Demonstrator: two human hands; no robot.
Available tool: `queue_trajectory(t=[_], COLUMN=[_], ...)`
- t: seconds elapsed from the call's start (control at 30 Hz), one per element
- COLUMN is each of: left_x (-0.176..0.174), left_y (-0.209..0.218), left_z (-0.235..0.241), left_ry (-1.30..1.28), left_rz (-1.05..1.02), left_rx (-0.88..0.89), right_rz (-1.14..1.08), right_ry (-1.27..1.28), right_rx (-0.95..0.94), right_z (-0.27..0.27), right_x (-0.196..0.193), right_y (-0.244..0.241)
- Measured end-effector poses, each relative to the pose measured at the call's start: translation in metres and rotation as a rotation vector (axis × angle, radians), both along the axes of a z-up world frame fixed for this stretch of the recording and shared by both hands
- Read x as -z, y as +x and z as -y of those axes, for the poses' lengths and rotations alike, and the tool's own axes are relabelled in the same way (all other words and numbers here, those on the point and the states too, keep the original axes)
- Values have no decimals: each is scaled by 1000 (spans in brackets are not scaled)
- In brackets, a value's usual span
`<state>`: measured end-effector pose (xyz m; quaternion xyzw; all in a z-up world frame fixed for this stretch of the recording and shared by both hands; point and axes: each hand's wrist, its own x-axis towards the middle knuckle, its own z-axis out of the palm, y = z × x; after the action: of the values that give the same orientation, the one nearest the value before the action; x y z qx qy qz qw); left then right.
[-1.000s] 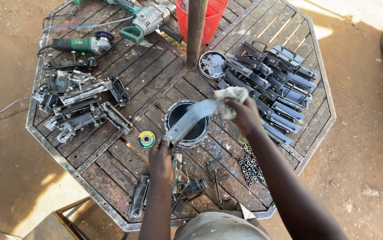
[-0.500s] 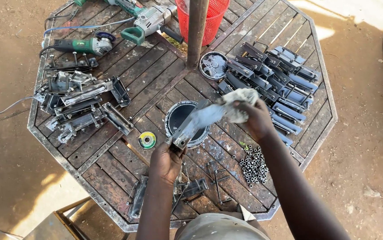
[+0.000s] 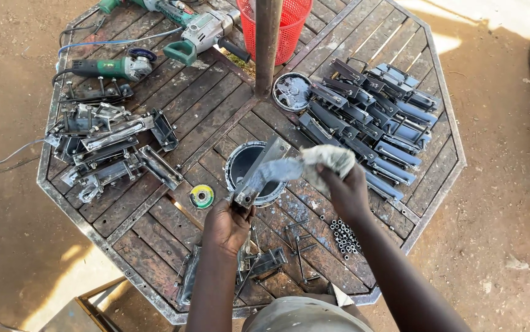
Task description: A person is cleaning and coating metal mechanical parts with a liquid using a cloth on a wooden table in an outdoor workshop.
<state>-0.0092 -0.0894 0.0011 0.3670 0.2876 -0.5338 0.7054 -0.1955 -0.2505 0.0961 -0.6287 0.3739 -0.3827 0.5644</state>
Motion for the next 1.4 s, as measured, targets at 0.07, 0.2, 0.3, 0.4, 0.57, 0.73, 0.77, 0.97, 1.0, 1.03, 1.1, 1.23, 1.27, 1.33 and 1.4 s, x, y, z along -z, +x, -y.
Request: queue_trajectory(t=[0.07, 0.2, 0.3, 0.4, 0.57, 0.73, 0.77, 0.97, 1.0, 1.03, 1.1, 1.23, 1.27, 1.33, 1.4], left_x=[-3, -10, -30, -39, -14, -8, -11, -34, -34, -35, -38, 32, 32, 20, -3], left_y=[0, 1, -2, -1, -5, -11, -12, -9, -7, -6, -4, 10, 8, 4, 0], left_z=[-2, -8, -3, -3, -3, 7, 8, 3, -1, -5, -15, -38, -42, -47, -45], left_ry=[5, 24, 22, 47, 13, -32, -25, 37, 52, 51, 237, 478, 537, 612, 614], left_rz=[8, -9, -14, 13, -32, -15, 62, 306, 355, 352, 626, 956, 1006, 1048, 1019], left_rx=[20, -2, 1, 35, -7, 36, 95, 169, 129, 128, 144, 291, 330, 356, 299], right_rz=[-5, 53, 95, 108, 65, -18, -24, -13, -40, -43, -154, -369, -435, -496, -719], right_ry=[-22, -131, -99, -55, -183, -365, -316, -120, -52, -53, -5, -58, -106, -155, -230], right_rx=[59, 169, 157, 150, 187, 108, 112, 84, 85, 84, -4, -123, -178, -252, -438], right_z=[19, 24, 15, 21, 23, 6, 0, 3, 5, 7, 10, 19, 19, 20, 23], right_x=[-1, -32, -33, -23, -32, -34, -37, -30, -26, -19, -6, 17, 23, 29, 32], right_y=[-4, 5, 3, -3, -4, -2, 0, -6, -7, -2, 12, 50, 63, 85, 103])
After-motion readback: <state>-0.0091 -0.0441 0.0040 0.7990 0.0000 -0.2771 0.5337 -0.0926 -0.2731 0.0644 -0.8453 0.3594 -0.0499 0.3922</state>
